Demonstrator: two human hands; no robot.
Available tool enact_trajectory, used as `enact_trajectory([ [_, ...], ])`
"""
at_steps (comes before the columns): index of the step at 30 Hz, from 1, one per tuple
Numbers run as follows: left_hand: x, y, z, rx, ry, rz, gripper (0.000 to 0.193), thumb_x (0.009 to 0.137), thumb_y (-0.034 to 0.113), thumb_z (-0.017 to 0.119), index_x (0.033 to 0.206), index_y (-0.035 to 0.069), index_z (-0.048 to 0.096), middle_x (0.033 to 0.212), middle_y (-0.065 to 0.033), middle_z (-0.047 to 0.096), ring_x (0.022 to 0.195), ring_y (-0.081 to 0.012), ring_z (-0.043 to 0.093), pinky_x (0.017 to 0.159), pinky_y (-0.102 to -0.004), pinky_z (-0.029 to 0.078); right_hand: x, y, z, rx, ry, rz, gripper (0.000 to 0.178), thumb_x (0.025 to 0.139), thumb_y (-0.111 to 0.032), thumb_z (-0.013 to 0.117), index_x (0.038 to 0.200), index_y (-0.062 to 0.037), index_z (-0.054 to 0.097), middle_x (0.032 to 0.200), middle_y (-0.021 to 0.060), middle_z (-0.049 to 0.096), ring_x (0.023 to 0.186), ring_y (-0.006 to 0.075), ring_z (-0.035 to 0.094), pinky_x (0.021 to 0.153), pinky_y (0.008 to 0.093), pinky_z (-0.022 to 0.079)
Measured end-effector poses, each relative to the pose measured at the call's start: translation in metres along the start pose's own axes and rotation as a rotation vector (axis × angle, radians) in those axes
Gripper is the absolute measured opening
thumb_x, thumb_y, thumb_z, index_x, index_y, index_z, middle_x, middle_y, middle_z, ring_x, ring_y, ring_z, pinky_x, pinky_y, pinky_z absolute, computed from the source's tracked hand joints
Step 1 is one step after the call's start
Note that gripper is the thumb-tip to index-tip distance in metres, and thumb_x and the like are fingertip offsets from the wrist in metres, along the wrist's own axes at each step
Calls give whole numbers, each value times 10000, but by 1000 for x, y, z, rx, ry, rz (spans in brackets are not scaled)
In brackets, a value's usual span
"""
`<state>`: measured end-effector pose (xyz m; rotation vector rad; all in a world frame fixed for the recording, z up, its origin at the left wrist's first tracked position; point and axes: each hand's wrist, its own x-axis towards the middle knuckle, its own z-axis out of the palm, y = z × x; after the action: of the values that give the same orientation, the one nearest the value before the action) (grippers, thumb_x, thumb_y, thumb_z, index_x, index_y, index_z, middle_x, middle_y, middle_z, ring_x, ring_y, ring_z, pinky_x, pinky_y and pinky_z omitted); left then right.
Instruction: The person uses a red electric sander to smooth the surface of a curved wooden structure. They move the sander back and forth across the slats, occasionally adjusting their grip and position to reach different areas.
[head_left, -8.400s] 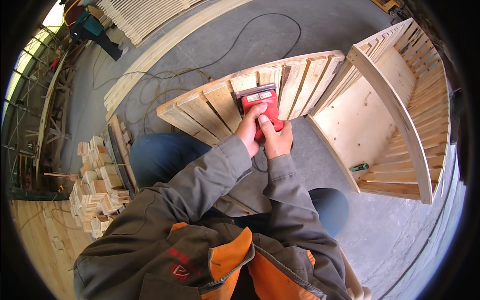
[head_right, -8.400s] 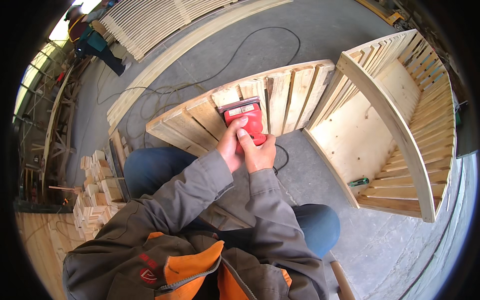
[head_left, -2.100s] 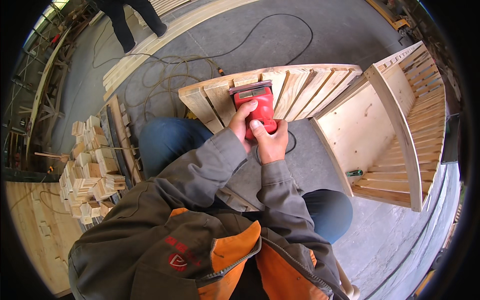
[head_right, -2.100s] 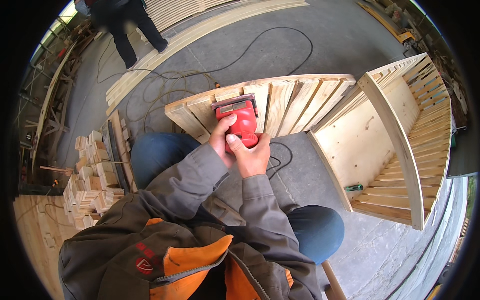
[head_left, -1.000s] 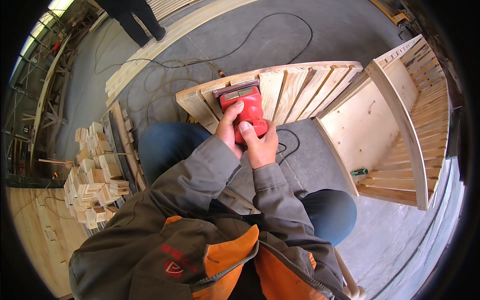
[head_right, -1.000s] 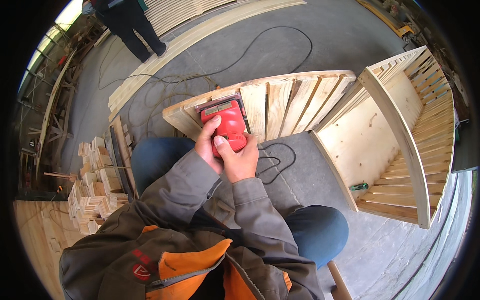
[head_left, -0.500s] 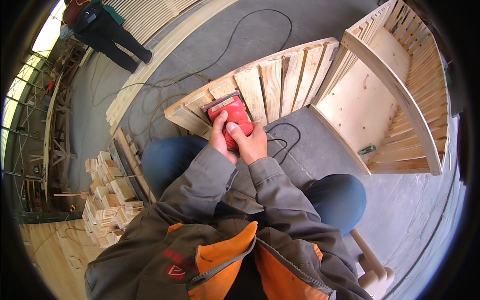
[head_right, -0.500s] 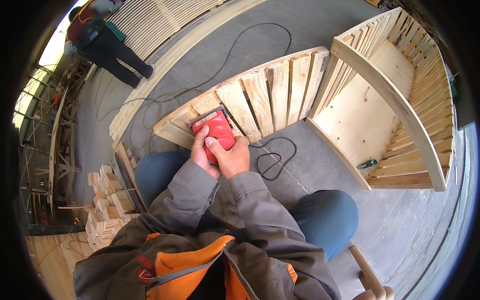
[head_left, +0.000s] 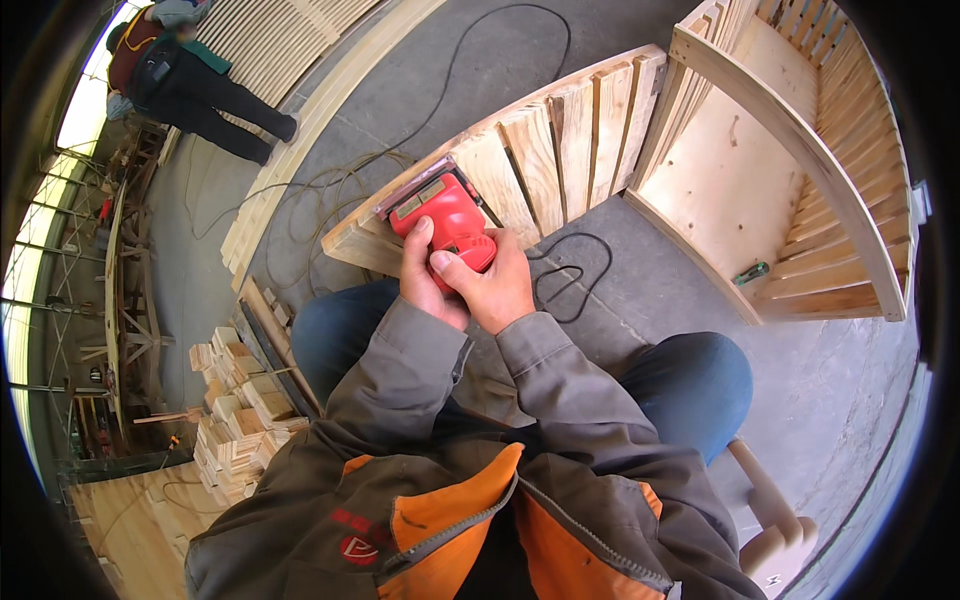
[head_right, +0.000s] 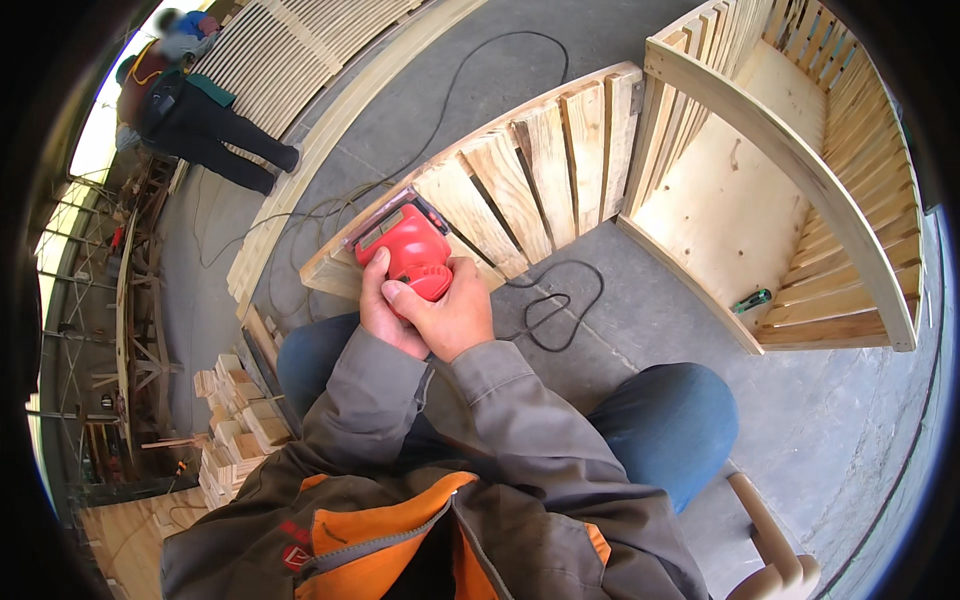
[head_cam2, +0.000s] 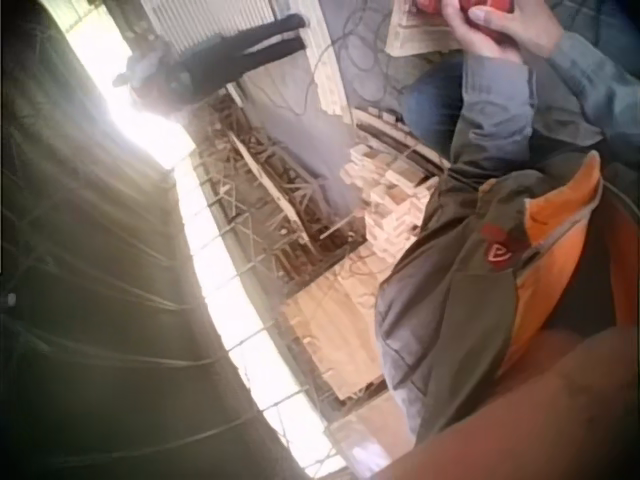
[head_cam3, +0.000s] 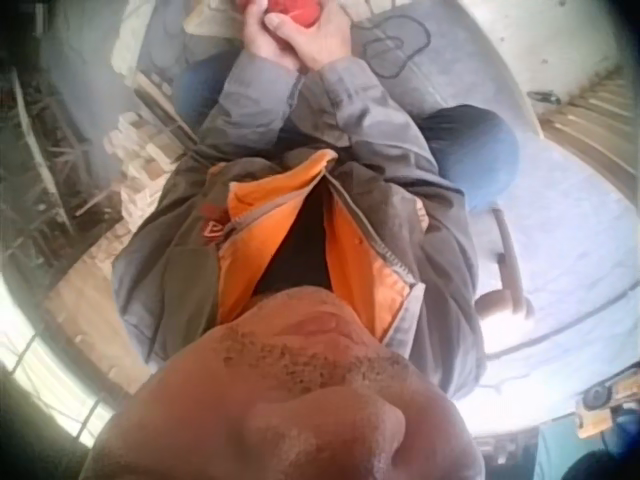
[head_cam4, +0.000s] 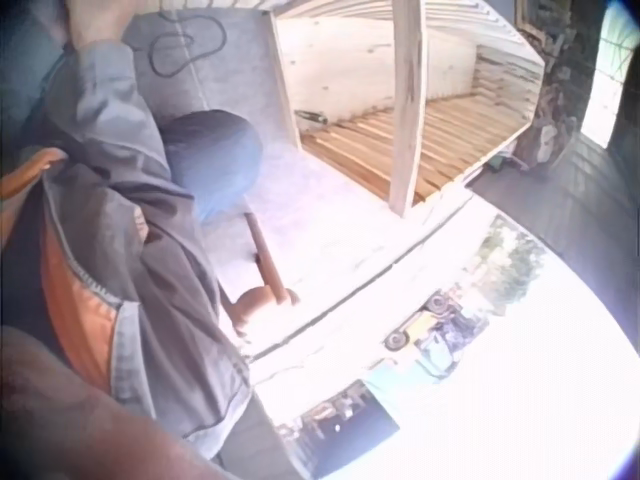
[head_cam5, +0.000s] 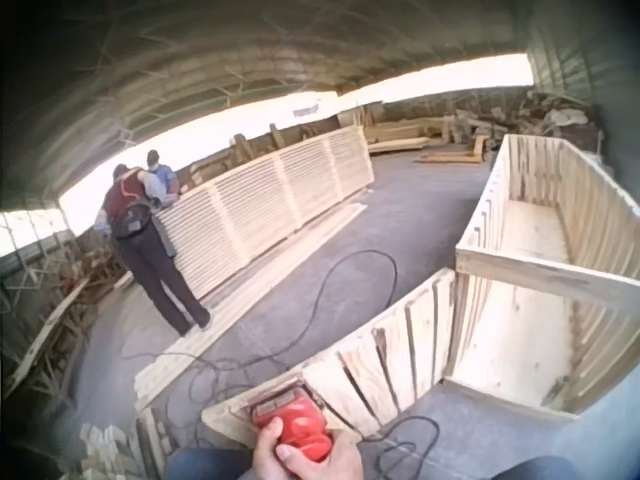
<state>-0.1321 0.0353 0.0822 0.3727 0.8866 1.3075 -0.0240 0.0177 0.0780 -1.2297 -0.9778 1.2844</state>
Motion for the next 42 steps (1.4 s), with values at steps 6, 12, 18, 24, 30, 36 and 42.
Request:
enact_trajectory([
  [6,10,-25,-23,-59,49,-129,542,975,507,651,1320,92,601,1184,-91,693,1083,-255,684,1003,-442,556,3,36,-5,-52,13,118,870,743,-529,889,1184,157,585,1090,291,705,982,343,737,858,406,585],
  [12,8,-23,-23,-9,69,-128,642,960,582,614,1360,81,584,1256,-131,678,1144,-303,671,1035,-471,543,2,25,-7,-34,12,124,874,729,-542,884,1167,156,594,1063,290,708,975,348,737,860,412,585],
  [18,-7,-1,-5,9,11,-77,675,961,595,601,1385,72,556,1275,-135,659,1153,-309,662,1027,-473,544,-1,3,-4,-76,-37,46,896,732,-504,894,1231,160,558,1061,266,717,972,292,735,868,379,589],
  [24,-5,-6,-6,-18,-28,-13,658,960,583,604,1368,68,563,1253,-130,664,1156,-305,660,1036,-468,537,0,15,-3,-130,-34,18,946,713,-541,899,1249,156,550,1098,274,706,1014,306,729,895,381,582],
  [30,22,-24,-31,35,-24,-122,755,912,613,642,1424,71,525,1305,-159,645,1183,-344,648,1036,-493,539,6,31,-10,-80,15,119,971,687,-568,895,1233,167,573,1119,297,690,1041,364,713,915,416,570],
  [36,16,-23,-23,49,12,-135,766,912,616,639,1442,77,517,1336,-160,633,1207,-348,636,1053,-503,525,4,26,-12,-87,12,120,934,684,-588,886,1176,150,593,1095,289,691,1015,366,711,894,429,567],
  [42,8,-4,-6,36,-73,-73,771,930,630,603,1459,77,510,1372,-162,621,1258,-352,615,1079,-512,505,9,10,-5,-217,1,-19,925,687,-583,887,1170,145,582,1114,290,665,1028,370,694,899,423,566],
])
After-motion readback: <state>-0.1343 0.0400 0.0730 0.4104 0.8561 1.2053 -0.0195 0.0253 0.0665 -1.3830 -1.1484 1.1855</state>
